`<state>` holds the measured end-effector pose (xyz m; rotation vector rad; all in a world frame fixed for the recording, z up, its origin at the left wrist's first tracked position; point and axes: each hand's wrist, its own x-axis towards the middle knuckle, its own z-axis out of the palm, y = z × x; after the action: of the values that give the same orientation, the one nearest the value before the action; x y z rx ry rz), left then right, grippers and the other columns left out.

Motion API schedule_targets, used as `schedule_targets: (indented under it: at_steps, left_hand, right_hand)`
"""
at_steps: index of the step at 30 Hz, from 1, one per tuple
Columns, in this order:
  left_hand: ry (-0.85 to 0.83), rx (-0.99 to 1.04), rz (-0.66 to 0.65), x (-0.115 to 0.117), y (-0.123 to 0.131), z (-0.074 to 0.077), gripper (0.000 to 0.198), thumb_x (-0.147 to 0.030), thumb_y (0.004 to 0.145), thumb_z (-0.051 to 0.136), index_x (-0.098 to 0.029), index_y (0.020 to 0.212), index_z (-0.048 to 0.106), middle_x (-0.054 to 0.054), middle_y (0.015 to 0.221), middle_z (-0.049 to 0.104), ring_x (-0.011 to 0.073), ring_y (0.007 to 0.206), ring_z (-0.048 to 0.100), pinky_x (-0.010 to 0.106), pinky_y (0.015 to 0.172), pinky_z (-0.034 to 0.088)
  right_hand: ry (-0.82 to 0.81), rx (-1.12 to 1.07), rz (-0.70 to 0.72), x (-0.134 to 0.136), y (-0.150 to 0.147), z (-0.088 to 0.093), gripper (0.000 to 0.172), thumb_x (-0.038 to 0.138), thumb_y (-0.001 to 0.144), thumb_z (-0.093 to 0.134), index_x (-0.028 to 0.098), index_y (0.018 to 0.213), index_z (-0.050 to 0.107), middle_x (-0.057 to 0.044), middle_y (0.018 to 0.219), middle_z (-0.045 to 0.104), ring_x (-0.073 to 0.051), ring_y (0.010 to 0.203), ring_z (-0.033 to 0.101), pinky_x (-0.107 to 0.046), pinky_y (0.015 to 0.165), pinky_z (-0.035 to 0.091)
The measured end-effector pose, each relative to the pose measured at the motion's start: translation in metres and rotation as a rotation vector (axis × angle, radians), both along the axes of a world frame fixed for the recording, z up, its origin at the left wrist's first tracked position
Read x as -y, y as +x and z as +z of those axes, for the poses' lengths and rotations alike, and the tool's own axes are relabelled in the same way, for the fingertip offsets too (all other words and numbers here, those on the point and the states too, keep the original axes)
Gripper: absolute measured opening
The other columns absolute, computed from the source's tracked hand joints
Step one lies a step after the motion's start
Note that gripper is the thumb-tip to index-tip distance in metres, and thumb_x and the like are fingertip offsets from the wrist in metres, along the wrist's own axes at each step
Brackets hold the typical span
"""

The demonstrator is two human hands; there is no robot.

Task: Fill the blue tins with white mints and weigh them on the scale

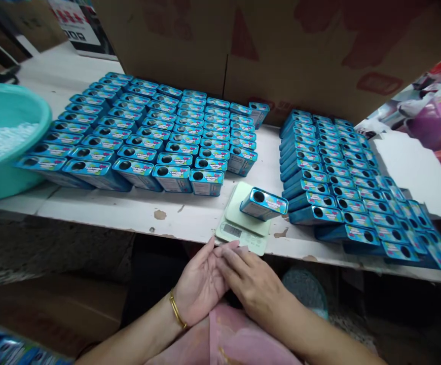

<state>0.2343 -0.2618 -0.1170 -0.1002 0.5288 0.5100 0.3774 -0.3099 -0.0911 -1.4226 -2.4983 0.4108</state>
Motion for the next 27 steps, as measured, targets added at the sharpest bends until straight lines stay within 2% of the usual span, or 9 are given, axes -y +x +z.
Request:
schedule_targets:
  at_steps: [4,6,8,11,14,16,19,22,27]
  left_hand:
    - [-0.013,0.001,-0.076,0.011,-0.001,-0.004,0.045,-0.041,0.082,0.036,-0.010,0.114,0.046,0.015,0.108,0.056,0.0191,0.095,0.055,0.033,0.087,0.038]
    - [-0.007,-0.002,-0.082,0.013,-0.001,-0.005,0.046,-0.042,0.082,0.036,-0.010,0.114,0.045,0.016,0.109,0.055,0.0201,0.096,0.054,0.033,0.088,0.037]
    - [0.011,-0.004,-0.067,0.013,-0.001,-0.002,0.047,-0.042,0.082,0.037,-0.009,0.115,0.045,0.017,0.110,0.054,0.0207,0.099,0.053,0.033,0.089,0.036]
    - [0.059,-0.005,-0.040,0.007,0.000,0.012,0.047,-0.042,0.082,0.036,-0.010,0.115,0.044,0.018,0.113,0.053,0.0226,0.105,0.050,0.036,0.093,0.033]
    - [0.160,-0.057,0.001,-0.005,-0.003,0.031,0.042,-0.038,0.083,0.036,-0.013,0.115,0.046,0.016,0.117,0.050,0.0253,0.110,0.046,0.041,0.094,0.033]
    - [0.250,-0.134,0.051,-0.014,-0.011,0.042,0.039,-0.035,0.083,0.037,-0.013,0.113,0.048,0.015,0.118,0.051,0.0257,0.108,0.047,0.042,0.093,0.035]
    - [0.392,-0.310,0.153,-0.032,-0.037,0.052,0.032,-0.029,0.081,0.041,-0.014,0.107,0.052,0.014,0.114,0.054,0.0237,0.101,0.052,0.039,0.089,0.041]
    - [0.561,-0.535,0.314,-0.057,-0.083,0.059,0.026,-0.025,0.079,0.045,-0.016,0.100,0.056,0.011,0.106,0.058,0.0207,0.095,0.055,0.033,0.081,0.047]
    - [0.904,-0.929,0.691,-0.110,-0.179,0.079,0.021,-0.021,0.077,0.046,-0.015,0.095,0.055,0.004,0.092,0.062,0.0151,0.088,0.057,0.029,0.077,0.047]
  right_hand:
    - [-0.114,0.038,0.048,0.020,-0.001,-0.014,0.035,0.019,0.081,0.046,0.010,0.114,0.045,-0.011,0.101,0.054,-0.023,0.097,0.045,-0.036,0.084,0.043]
    - [-0.145,0.016,0.070,0.022,0.006,-0.013,0.036,0.026,0.079,0.051,0.011,0.112,0.047,-0.010,0.099,0.054,-0.022,0.095,0.046,-0.036,0.083,0.043]
    - [-0.148,-0.020,0.073,0.019,0.015,-0.009,0.029,0.024,0.081,0.048,0.013,0.107,0.049,-0.009,0.096,0.055,-0.020,0.092,0.048,-0.034,0.081,0.044]
    - [-0.009,-0.148,0.039,0.003,0.030,0.006,0.024,0.014,0.084,0.040,0.014,0.105,0.051,-0.008,0.096,0.056,-0.015,0.090,0.050,-0.029,0.079,0.044]
    - [0.191,-0.225,-0.133,-0.024,0.049,0.030,0.023,0.015,0.083,0.042,0.017,0.104,0.052,-0.007,0.097,0.056,-0.014,0.091,0.051,-0.027,0.079,0.044]
    - [0.241,-0.194,-0.230,-0.046,0.061,0.044,0.021,0.018,0.083,0.044,0.019,0.101,0.055,-0.006,0.095,0.057,-0.013,0.089,0.053,-0.026,0.078,0.044]
    - [0.217,-0.092,-0.250,-0.077,0.071,0.051,0.018,0.019,0.083,0.045,0.019,0.094,0.058,-0.004,0.089,0.058,-0.013,0.081,0.055,-0.024,0.072,0.045]
    - [0.182,0.012,-0.259,-0.096,0.075,0.045,0.019,0.020,0.082,0.045,0.019,0.096,0.059,-0.005,0.088,0.058,-0.014,0.080,0.056,-0.024,0.071,0.045]
    - [0.221,-0.042,-0.233,-0.092,0.071,0.046,0.018,0.020,0.083,0.043,0.019,0.089,0.060,-0.004,0.086,0.059,-0.013,0.079,0.057,-0.024,0.069,0.045]
